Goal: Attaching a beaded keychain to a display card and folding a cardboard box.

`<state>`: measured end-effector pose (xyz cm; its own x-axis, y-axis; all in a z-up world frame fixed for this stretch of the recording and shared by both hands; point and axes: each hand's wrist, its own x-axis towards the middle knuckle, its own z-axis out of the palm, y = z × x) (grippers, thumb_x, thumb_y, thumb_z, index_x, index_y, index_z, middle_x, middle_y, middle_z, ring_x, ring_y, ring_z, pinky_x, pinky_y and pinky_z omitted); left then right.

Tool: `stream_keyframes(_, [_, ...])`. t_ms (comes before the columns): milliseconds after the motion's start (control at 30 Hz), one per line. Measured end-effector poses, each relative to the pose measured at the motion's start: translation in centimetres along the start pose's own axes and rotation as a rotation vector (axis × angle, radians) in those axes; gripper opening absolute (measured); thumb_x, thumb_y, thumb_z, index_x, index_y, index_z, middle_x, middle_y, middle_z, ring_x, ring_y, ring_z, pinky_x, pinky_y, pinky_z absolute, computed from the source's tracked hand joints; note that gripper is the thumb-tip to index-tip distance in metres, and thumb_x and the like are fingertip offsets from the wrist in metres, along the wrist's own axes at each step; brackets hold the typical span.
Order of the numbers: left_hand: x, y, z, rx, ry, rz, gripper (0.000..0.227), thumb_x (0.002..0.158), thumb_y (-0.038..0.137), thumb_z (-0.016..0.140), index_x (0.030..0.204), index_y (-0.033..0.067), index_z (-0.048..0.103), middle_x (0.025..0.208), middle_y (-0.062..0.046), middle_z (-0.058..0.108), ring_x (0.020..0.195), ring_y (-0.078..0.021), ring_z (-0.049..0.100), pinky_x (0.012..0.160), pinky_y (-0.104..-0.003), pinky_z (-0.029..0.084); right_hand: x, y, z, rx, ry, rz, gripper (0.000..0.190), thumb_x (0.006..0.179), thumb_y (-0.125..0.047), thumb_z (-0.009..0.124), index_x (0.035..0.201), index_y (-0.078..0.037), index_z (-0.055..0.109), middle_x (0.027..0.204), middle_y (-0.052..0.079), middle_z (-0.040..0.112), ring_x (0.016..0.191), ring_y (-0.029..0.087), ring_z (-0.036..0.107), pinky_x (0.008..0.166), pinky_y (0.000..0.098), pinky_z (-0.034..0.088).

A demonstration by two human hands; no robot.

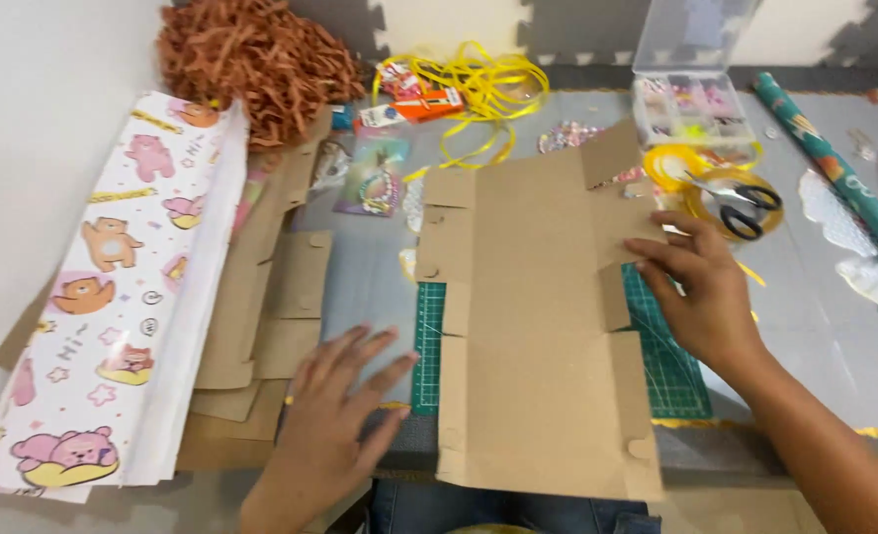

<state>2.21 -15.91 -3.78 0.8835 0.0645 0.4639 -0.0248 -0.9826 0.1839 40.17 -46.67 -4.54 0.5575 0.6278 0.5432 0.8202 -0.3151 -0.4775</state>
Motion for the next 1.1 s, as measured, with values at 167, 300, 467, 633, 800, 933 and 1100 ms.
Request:
stream_keyframes(167, [0.6, 3.5, 1.7, -0.39, -0.19, 0.09, 0.051, 0.102, 0.004, 0.065, 0.15, 0.021, 0.07, 0.175, -0.007, 0.059, 0.169, -0.042, 0.045, 0.134, -0.07, 0.027, -4.3, -2.9, -3.1, -0.194, -0.198, -0.024, 0.074, 0.108, -0.008, 0.073, 0.176, -0.013, 0.047, 0.185, 0.029, 0.033, 0.159, 0.054, 0.051, 0.125, 0.0677, 0.047])
stream_keyframes(300, [-0.3, 3.2, 2.9, -0.289, -0.163, 0.157, 0.066, 0.089, 0.007, 0.082, 0.151, 0.0279, 0.071, 0.172, -0.004, 0.062, 0.167, -0.0418, 0.049, 0.133, -0.071, 0.032, -9.7, -8.1, -6.0, -0.108, -0.2, -0.241, 0.071, 0.101, -0.031, 0.085, 0.164, -0.01, 0.06, 0.171, 0.017, 0.059, 0.163, 0.038, 0.057, 0.144, 0.0638, 0.039])
stream_keyframes(467, [0.6, 4.5, 3.2, -0.226, 0.075, 0.156, 0.024, 0.1, 0.013, 0.089, 0.117, 0.029, 0.083, 0.14, 0.002, 0.081, 0.145, -0.037, 0.07, 0.123, -0.064, 0.043, -13.7, -10.4, -4.4, -0.088, -0.378, -0.312, 0.071, 0.091, -0.055, 0.09, 0.151, -0.022, 0.07, 0.167, 0.008, 0.065, 0.162, 0.037, 0.057, 0.137, 0.0636, 0.037])
stream_keyframes(633, [2.3, 5.4, 3.5, -0.247, 0.178, 0.064, 0.002, 0.105, 0.016, 0.082, 0.105, 0.018, 0.082, 0.123, 0.005, 0.087, 0.133, -0.0296, 0.079, 0.125, -0.059, 0.044, -11.9, -9.6, -3.6, -0.01, -0.267, -0.238, 0.036, 0.108, -0.018, 0.075, 0.144, -0.017, 0.077, 0.154, 0.005, 0.077, 0.153, 0.032, 0.068, 0.128, 0.054, 0.047])
stream_keyframes(800, [3.3, 5.9, 5.3, -0.192, 0.015, -0.05, 0.033, 0.099, 0.029, 0.087, 0.128, 0.0154, 0.078, 0.127, 0.002, 0.084, 0.134, -0.0229, 0.075, 0.124, -0.06, 0.042, -9.3, -8.2, -3.3, 0.016, -0.262, -0.169, 0.022, 0.111, -0.026, 0.071, 0.127, -0.016, 0.082, 0.14, 0.001, 0.083, 0.136, 0.023, 0.075, 0.123, 0.0477, 0.05])
stream_keyframes(933, [4.6, 6.4, 6.1, -0.207, -0.027, -0.031, 0.047, 0.099, 0.063, 0.083, 0.125, 0.0249, 0.08, 0.128, 0.007, 0.084, 0.133, -0.022, 0.072, 0.121, -0.06, 0.039, -9.7, -6.4, -1.8, 0.055, -0.282, -0.136, 0.015, 0.111, -0.024, 0.071, 0.111, -0.012, 0.079, 0.121, 0.003, 0.08, 0.124, 0.03, 0.073, 0.106, 0.0475, 0.053])
stream_keyframes(1100, [5.6, 7.4, 6.2, -0.226, -0.102, -0.127, 0.021, 0.111, 0.041, 0.074, 0.103, 0.0225, 0.078, 0.104, 0.009, 0.075, 0.106, -0.0197, 0.067, 0.099, -0.048, 0.042, -10.2, -6.7, -0.5, -0.003, -0.202, -0.027, 0.012, 0.104, -0.024, 0.083, 0.102, -0.013, 0.08, 0.11, 0.002, 0.08, 0.114, 0.024, 0.074, 0.096, 0.0451, 0.051])
